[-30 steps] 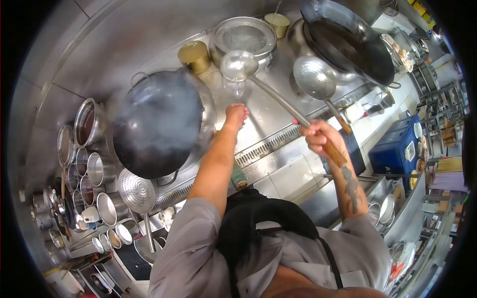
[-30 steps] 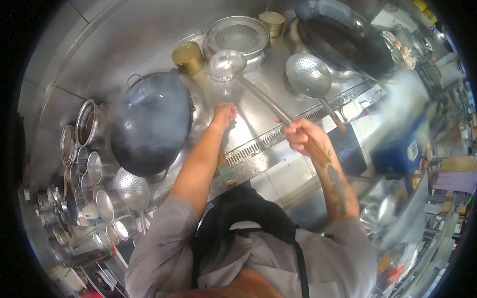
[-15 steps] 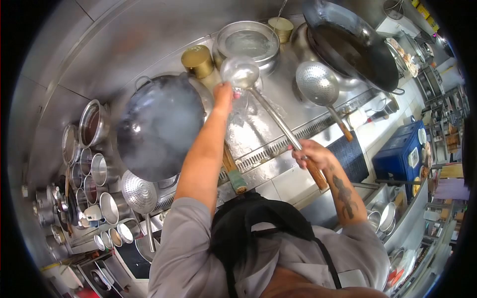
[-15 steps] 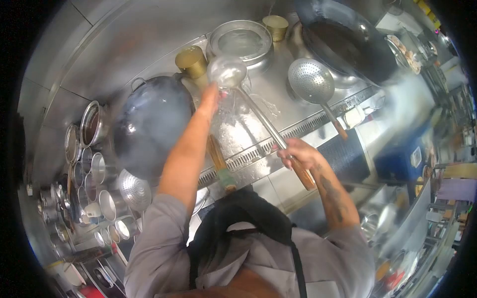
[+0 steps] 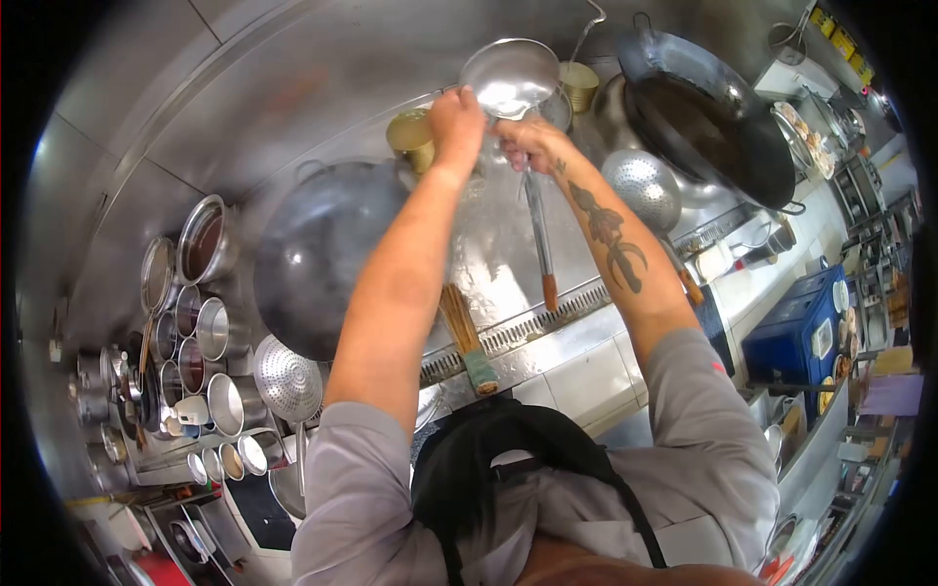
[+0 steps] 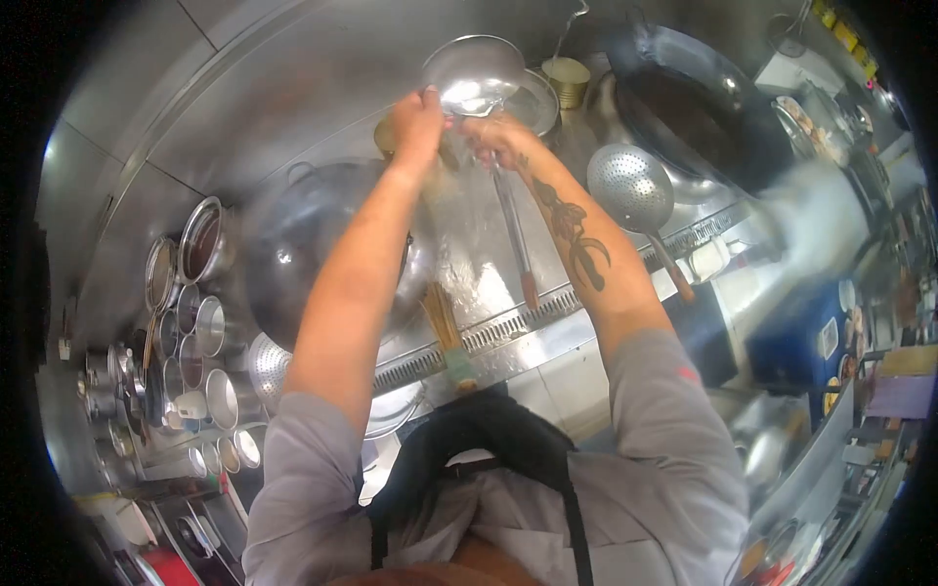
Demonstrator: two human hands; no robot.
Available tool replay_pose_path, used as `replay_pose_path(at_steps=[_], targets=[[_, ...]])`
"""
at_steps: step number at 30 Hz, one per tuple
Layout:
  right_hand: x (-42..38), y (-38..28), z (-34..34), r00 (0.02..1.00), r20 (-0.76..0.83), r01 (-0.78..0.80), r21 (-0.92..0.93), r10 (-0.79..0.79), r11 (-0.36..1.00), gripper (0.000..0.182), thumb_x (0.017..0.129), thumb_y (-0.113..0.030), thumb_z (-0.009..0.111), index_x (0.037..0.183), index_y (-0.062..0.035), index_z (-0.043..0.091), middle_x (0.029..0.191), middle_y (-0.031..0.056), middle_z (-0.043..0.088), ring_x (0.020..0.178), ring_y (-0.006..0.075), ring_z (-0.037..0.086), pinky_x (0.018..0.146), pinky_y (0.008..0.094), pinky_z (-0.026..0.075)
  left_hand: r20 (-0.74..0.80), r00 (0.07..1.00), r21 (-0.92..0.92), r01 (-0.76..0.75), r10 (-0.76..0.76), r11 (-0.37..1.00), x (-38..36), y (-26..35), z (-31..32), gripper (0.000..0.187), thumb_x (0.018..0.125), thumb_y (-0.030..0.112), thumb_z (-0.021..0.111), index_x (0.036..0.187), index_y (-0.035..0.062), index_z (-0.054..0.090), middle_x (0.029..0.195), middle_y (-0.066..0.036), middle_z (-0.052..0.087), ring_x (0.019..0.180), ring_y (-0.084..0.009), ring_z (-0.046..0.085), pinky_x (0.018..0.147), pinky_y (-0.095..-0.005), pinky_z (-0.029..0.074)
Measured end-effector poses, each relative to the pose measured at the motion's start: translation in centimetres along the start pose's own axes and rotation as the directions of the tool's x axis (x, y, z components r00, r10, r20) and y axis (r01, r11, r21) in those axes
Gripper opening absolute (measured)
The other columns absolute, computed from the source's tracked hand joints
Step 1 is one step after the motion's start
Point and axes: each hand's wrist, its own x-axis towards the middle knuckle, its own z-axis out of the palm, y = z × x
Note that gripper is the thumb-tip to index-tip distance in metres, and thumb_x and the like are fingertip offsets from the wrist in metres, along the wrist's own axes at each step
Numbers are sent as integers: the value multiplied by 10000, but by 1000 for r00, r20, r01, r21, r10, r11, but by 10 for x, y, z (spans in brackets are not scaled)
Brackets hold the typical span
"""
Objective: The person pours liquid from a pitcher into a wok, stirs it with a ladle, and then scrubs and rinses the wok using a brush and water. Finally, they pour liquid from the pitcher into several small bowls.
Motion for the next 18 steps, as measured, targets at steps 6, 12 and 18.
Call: replay_pose_path(at_steps=[6,12,18], targets=[[6,50,5,977,-51,209,-1,-209,978,238,857,-241,634,701,-76,566,588,21,488,478,117,431,432,300,356,-20,976,117,-215,218,970,-12,32,-14,291,962,215,468,874,-12,628,818,-234,649,774,-427,616,701,-465,476],[-20,190,9,969,-175,120,-282,-174,952,253,793,-246,659,710,-19,586,577,47,549,493,138,519,474,318,419,-12,974,-111,-225,225,968,18,82,-56,304,981,250,524,927,-33,622,681,-69,624,597,-172,643,580,-306,484],[-15,112,7,945,-122,274,-209,-303,939,201,838,-182,666,741,-32,574,589,46,559,461,120,500,426,276,401,4,982,-226,-185,190,956,3,85,-54,323,989,231,502,870,-54,596,668,-73,607,589,-168,653,529,-296,482]])
